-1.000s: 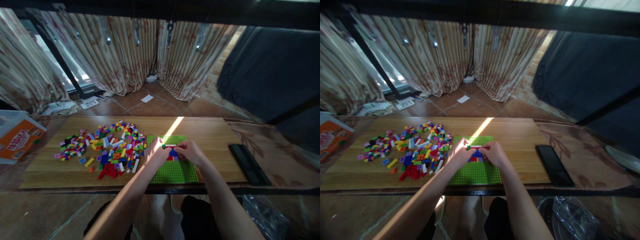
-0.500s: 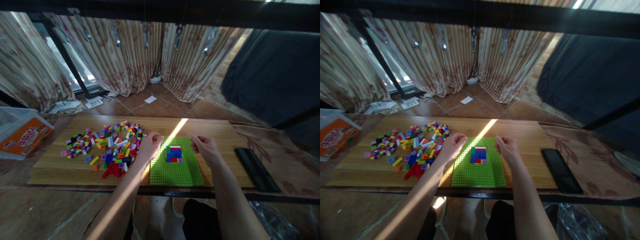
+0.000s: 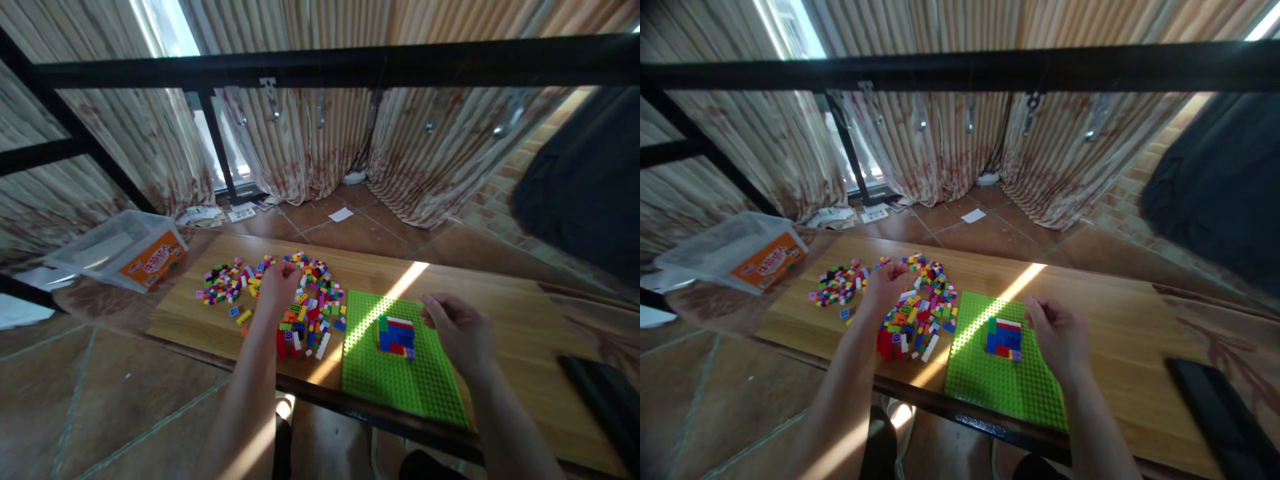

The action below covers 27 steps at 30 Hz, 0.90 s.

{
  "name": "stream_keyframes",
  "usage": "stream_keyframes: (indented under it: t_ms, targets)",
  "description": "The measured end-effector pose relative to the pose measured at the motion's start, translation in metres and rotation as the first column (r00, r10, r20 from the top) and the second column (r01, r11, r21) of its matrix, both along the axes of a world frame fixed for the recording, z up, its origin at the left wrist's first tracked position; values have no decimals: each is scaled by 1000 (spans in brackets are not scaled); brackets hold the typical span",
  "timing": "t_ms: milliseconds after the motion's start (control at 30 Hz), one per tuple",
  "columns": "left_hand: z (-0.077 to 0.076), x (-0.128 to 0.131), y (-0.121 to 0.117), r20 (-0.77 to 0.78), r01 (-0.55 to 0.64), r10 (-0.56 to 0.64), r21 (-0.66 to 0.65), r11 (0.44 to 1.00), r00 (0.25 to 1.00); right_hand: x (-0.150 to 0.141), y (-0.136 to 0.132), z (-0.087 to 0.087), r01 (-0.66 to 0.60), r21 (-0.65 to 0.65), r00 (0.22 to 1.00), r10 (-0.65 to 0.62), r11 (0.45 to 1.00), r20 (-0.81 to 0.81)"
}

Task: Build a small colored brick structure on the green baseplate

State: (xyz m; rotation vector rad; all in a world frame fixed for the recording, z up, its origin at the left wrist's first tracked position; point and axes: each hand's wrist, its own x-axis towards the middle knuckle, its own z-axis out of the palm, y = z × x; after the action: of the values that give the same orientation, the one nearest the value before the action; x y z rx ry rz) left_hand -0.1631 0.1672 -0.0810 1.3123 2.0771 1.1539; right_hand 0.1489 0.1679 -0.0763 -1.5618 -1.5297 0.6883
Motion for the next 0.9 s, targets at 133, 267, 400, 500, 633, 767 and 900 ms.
stream_keyframes:
  t_ms: [133,267,400,500,633,767,900]
  targets:
    - [6,-19,-10,-161,-43,25,-109,993,987,-6,0,-2,-66,34,984,60,997,165]
    - [7,-25,-16,-252,-22,-36,-223,975,967,-15,1,-3,-86,30,978,78,996,192]
    - [10,-33,-21,-290,-40,-43,-275,961,956,-24,0,-2,-129,20,969,121,991,217]
    - [11,-44,-24,-302,-75,-14,-280,957,953,-29,-2,0,-147,11,958,139,989,250]
    - [10,-57,-28,-322,-111,27,-245,963,946,-32,-2,0,-128,-12,955,127,992,270]
    - [10,-60,-29,-299,-88,20,-215,973,954,-35,-3,0,-131,-18,946,130,991,296]
    - [11,-59,-29,-299,-90,26,-203,975,954,-37,-4,1,-155,-7,937,149,988,315]
